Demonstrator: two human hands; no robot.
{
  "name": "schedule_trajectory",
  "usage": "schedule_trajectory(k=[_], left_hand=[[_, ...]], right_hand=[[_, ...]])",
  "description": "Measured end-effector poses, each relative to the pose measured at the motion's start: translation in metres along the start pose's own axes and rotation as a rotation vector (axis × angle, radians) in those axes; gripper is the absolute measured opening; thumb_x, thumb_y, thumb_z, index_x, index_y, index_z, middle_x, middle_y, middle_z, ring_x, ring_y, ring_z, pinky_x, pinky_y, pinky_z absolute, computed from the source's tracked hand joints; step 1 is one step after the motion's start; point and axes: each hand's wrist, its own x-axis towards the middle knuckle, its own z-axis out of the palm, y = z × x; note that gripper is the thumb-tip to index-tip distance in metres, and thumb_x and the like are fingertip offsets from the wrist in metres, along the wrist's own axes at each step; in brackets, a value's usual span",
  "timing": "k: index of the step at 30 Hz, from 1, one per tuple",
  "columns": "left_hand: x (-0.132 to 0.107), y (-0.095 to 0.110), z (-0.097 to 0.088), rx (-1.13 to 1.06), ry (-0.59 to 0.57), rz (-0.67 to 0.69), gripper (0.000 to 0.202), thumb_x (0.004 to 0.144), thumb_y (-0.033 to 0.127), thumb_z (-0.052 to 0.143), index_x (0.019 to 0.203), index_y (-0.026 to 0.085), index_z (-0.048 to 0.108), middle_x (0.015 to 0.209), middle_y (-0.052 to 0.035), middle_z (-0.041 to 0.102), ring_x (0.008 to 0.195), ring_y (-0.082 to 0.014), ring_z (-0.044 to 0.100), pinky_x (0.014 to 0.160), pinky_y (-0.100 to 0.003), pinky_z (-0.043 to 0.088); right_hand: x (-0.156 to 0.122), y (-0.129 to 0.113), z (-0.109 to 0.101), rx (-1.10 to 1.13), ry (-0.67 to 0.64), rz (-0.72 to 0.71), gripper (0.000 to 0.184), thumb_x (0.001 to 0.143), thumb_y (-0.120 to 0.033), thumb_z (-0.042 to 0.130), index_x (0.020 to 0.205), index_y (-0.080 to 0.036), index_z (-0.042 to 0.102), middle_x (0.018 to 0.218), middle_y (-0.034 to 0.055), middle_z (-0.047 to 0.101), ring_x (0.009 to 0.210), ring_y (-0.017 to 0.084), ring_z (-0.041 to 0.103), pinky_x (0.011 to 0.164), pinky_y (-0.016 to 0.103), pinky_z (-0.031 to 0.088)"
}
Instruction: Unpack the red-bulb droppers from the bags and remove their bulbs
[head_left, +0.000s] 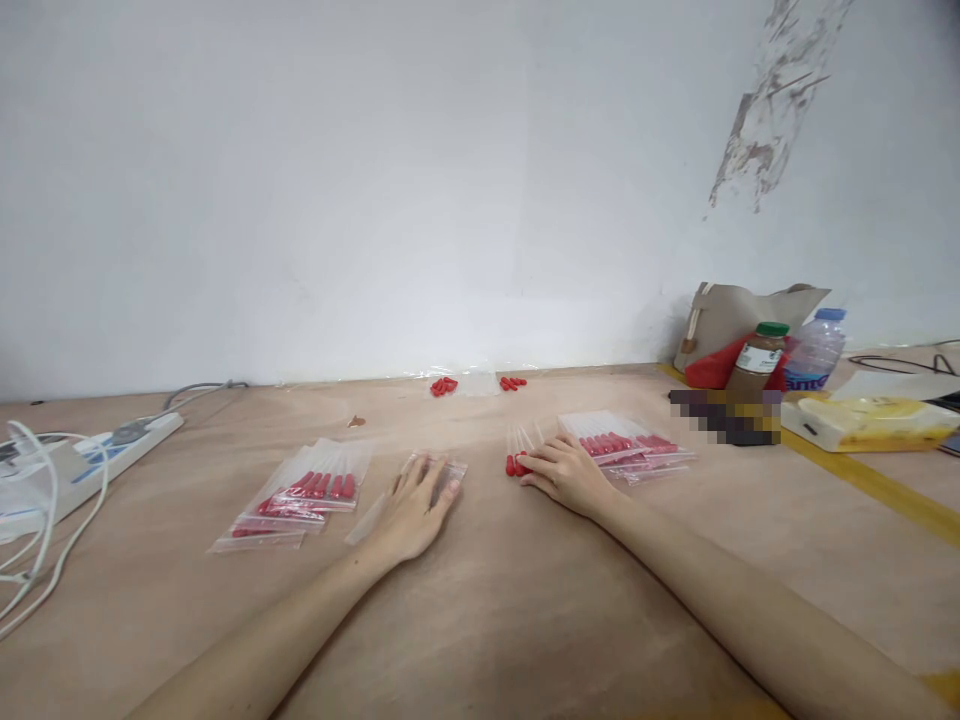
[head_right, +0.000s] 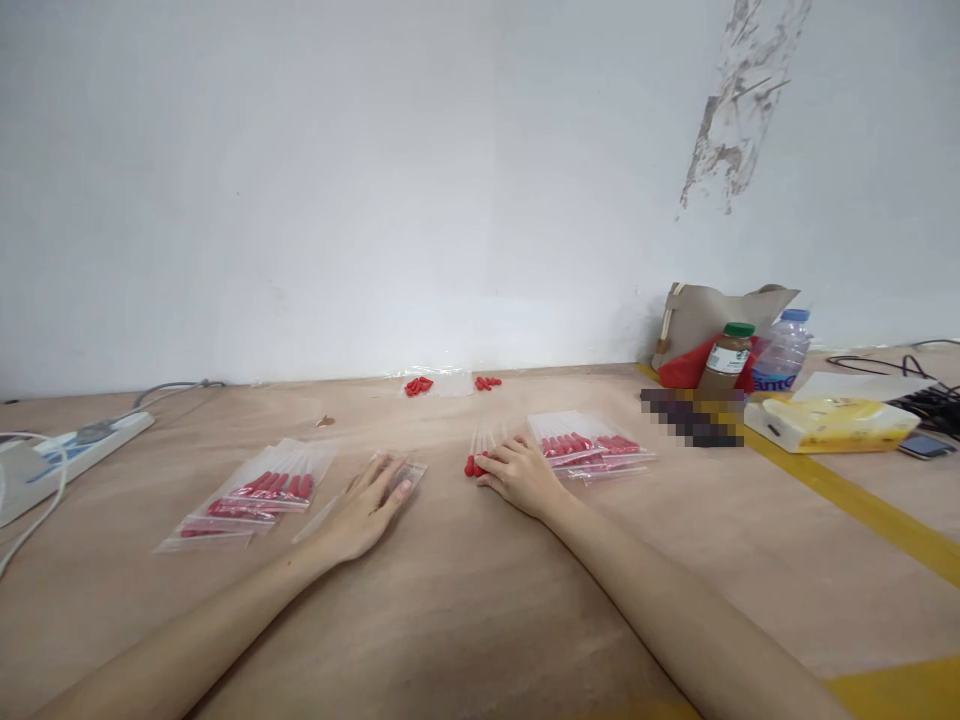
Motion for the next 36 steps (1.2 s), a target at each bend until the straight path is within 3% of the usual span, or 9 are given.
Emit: schedule_trajectory(k=[5,8,12,17,23,28,32,34,36], left_hand=[[0.009,-0.011,-0.024,0.022,0.173,-0.01,0.037,0.084,0.039,0.037,0.114,0.02,0.048,0.12,-0.0108,0.044,0.114,-0.0257,0.043,0.094,-0.04,0.034],[0.013,-0.022,-0.033,-0.008,0.136,-0.043,0.029,0.073,0.036,0.052,0.098,0.021,0.052,0.101,-0.0063,0.049,0.095,-0.0229,0.053,0.084,-0.036,0.041],[0.016,-0.03,-0.031,-0.078,0.095,-0.076,0.025,0.065,0.034,0.06,0.083,0.019,0.052,0.09,-0.0031,0.05,0.076,-0.0176,0.055,0.071,-0.03,0.045],[0.021,-0.039,-0.03,-0.162,0.135,-0.075,0.036,0.063,0.034,0.063,0.094,0.019,0.055,0.091,-0.0024,0.052,0.072,-0.0152,0.054,0.07,-0.028,0.045],[0.034,-0.077,-0.068,0.041,0.401,-0.248,0.04,0.071,0.035,0.058,0.106,0.019,0.05,0.101,-0.0057,0.045,0.072,-0.0153,0.055,0.074,-0.029,0.045],[0.029,-0.111,-0.09,0.201,0.332,-0.347,0.046,0.076,0.035,0.053,0.114,0.011,0.045,0.111,-0.0115,0.039,0.081,-0.019,0.056,0.082,-0.033,0.042],[0.023,-0.115,-0.105,0.281,0.338,-0.302,0.044,0.078,0.039,0.052,0.111,0.011,0.05,0.12,-0.0151,0.035,0.106,-0.0328,0.043,0.089,-0.043,0.034],[0.021,-0.106,-0.114,0.315,0.342,-0.145,0.033,0.082,0.038,0.045,0.103,0.014,0.055,0.121,-0.0123,0.038,0.106,-0.03,0.043,0.09,-0.042,0.032],[0.017,-0.095,-0.12,0.298,0.232,0.112,0.029,0.085,0.038,0.041,0.088,0.016,0.059,0.11,-0.0071,0.048,0.097,-0.0225,0.049,0.087,-0.033,0.035]], right_hand=[[-0.009,0.001,-0.009,0.0,0.054,0.139,0.025,0.086,-0.034,0.046,0.079,-0.021,0.067,0.077,0.0035,0.066,0.077,0.015,0.054,0.077,0.032,0.027],[-0.012,0.0,-0.014,0.008,0.077,0.159,0.028,0.086,-0.029,0.044,0.072,-0.02,0.065,0.07,0.0026,0.065,0.072,0.014,0.052,0.077,0.033,0.027],[-0.012,-0.006,-0.019,-0.002,0.081,0.086,0.029,0.086,-0.028,0.044,0.066,-0.019,0.063,0.066,0.0011,0.062,0.068,0.013,0.049,0.078,0.033,0.027],[-0.011,-0.011,-0.018,-0.001,0.07,0.014,0.029,0.085,-0.027,0.043,0.065,-0.02,0.062,0.065,0.0001,0.061,0.068,0.012,0.047,0.081,0.033,0.027],[-0.012,-0.011,-0.017,0.011,0.075,0.015,0.029,0.085,-0.027,0.043,0.064,-0.02,0.062,0.065,0.0007,0.061,0.068,0.012,0.047,0.082,0.033,0.026],[-0.011,-0.011,-0.015,0.013,0.122,-0.039,0.024,0.083,-0.025,0.047,0.066,-0.019,0.062,0.061,-0.0002,0.059,0.066,0.012,0.046,0.081,0.032,0.027],[-0.011,-0.01,-0.012,0.004,0.187,-0.069,0.023,0.081,-0.024,0.05,0.061,-0.018,0.061,0.057,-0.0005,0.056,0.063,0.011,0.045,0.079,0.031,0.028],[-0.011,-0.01,-0.012,0.002,0.2,-0.072,0.022,0.081,-0.024,0.051,0.061,-0.018,0.06,0.056,-0.0005,0.056,0.064,0.011,0.045,0.079,0.032,0.028],[-0.011,-0.01,-0.011,0.007,0.208,-0.076,0.021,0.08,-0.023,0.052,0.062,-0.018,0.06,0.057,-0.0006,0.056,0.064,0.011,0.045,0.08,0.032,0.028]])
